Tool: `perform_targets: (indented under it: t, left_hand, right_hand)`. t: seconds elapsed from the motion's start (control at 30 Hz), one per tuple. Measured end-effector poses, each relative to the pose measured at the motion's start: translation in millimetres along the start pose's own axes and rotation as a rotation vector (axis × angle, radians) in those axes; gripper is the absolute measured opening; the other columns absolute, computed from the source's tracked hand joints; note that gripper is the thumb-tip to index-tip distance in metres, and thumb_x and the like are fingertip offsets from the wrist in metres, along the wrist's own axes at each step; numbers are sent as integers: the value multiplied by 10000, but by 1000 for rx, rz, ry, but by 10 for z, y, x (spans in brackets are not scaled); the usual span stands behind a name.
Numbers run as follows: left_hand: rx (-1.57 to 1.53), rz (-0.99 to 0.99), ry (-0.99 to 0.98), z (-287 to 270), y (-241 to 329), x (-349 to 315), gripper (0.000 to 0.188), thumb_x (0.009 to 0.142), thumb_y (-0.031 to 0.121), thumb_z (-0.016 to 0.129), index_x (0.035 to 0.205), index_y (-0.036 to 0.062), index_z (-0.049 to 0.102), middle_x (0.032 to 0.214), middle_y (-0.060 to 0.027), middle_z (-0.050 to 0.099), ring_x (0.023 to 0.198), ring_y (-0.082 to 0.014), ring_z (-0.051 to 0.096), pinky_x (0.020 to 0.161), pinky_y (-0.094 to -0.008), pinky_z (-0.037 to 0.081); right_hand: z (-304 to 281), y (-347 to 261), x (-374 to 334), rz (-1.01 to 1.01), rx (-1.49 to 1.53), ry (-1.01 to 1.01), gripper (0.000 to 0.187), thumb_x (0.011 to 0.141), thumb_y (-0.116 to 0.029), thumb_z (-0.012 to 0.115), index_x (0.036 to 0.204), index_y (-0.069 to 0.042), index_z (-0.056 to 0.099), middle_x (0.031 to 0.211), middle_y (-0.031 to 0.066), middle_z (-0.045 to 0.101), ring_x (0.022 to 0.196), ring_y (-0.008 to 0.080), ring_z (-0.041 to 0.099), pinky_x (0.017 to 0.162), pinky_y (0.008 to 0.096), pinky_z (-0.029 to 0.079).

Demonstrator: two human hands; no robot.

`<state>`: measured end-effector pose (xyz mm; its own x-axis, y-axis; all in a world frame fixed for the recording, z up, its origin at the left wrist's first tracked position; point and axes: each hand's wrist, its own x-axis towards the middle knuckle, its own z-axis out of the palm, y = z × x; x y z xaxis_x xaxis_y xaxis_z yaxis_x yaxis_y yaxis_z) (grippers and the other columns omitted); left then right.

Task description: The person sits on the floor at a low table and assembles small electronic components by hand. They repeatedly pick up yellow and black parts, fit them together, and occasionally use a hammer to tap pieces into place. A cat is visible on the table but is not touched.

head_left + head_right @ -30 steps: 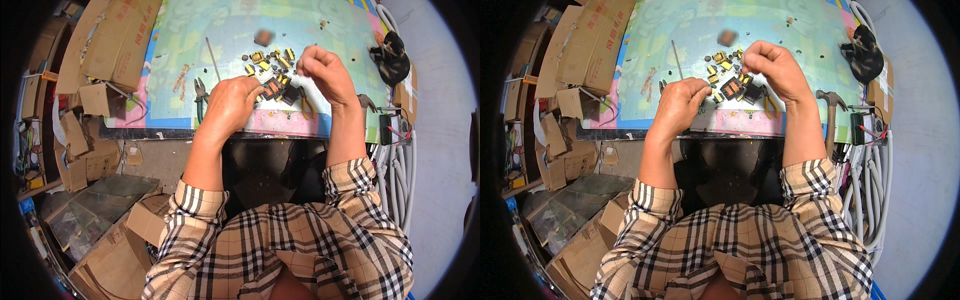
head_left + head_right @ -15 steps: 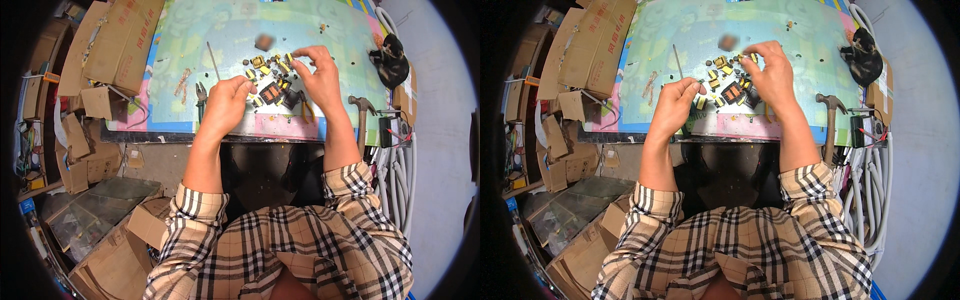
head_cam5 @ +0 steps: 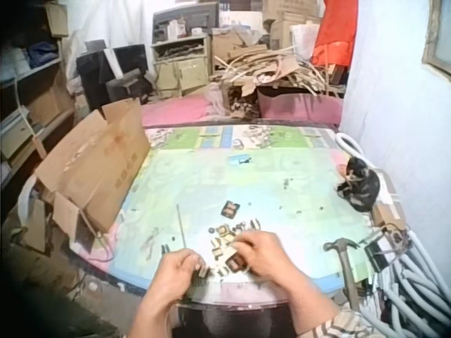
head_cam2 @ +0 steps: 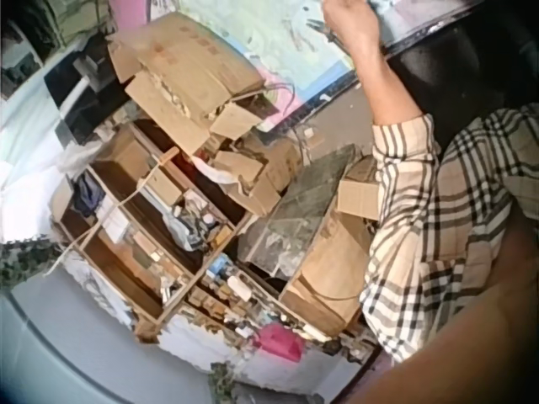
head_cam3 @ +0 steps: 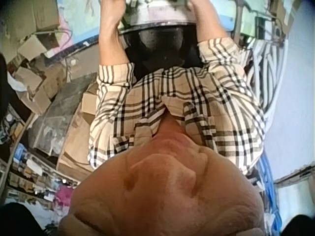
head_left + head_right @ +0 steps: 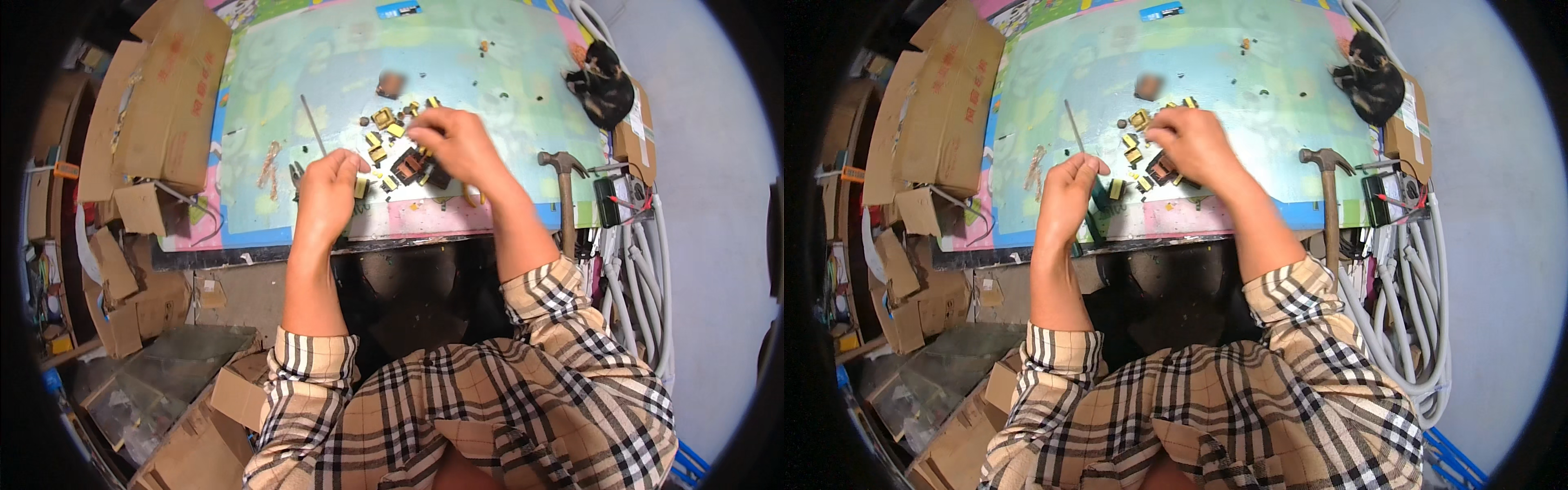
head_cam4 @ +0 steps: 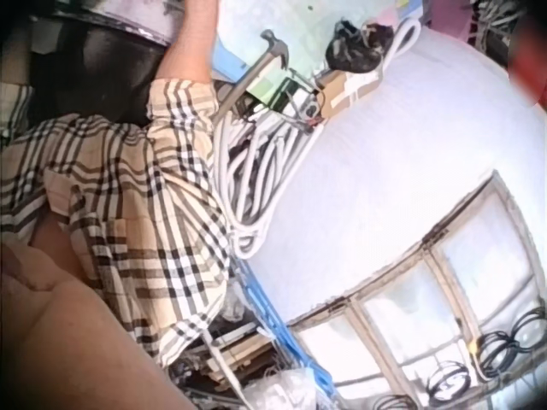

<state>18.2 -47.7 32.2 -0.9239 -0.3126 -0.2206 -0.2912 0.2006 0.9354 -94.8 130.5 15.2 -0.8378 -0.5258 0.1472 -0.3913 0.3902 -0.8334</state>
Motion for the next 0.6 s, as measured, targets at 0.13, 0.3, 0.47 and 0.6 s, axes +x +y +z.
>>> perform_targets:
  t: [0.13,0.3,0.47,0.6]
  left_hand:
    - [-787,-55,-26,-166,-93,95,233,986,204,508,966,-14,585,708,-27,520,552,-113,441,500,-256,346]
    - [-1257,-2,-116,-232,-223,165,194,986,145,488,1022,-19,586,876,-112,625,748,-201,596,749,-354,509]
    - [-1475,13,-85,-212,-266,212,170,982,131,491,1016,-11,578,909,-126,627,817,-226,607,810,-379,509]
    - [-1533,102,-113,-199,-327,249,158,981,132,494,999,-2,574,926,-128,626,848,-233,605,842,-386,501]
  right_hand:
    - [-300,402,109,187,215,450,301,886,-208,618,1061,31,671,822,108,707,756,154,642,721,312,493]
    - [-304,325,81,162,97,649,443,891,-193,616,1221,97,557,894,131,713,759,131,666,678,257,501]
    - [102,-66,-42,171,398,20,285,923,-227,582,1037,26,645,861,78,677,714,118,640,686,256,498]
    - [418,-328,-186,155,545,-409,280,944,-262,561,967,4,647,825,50,660,743,101,633,701,258,488]
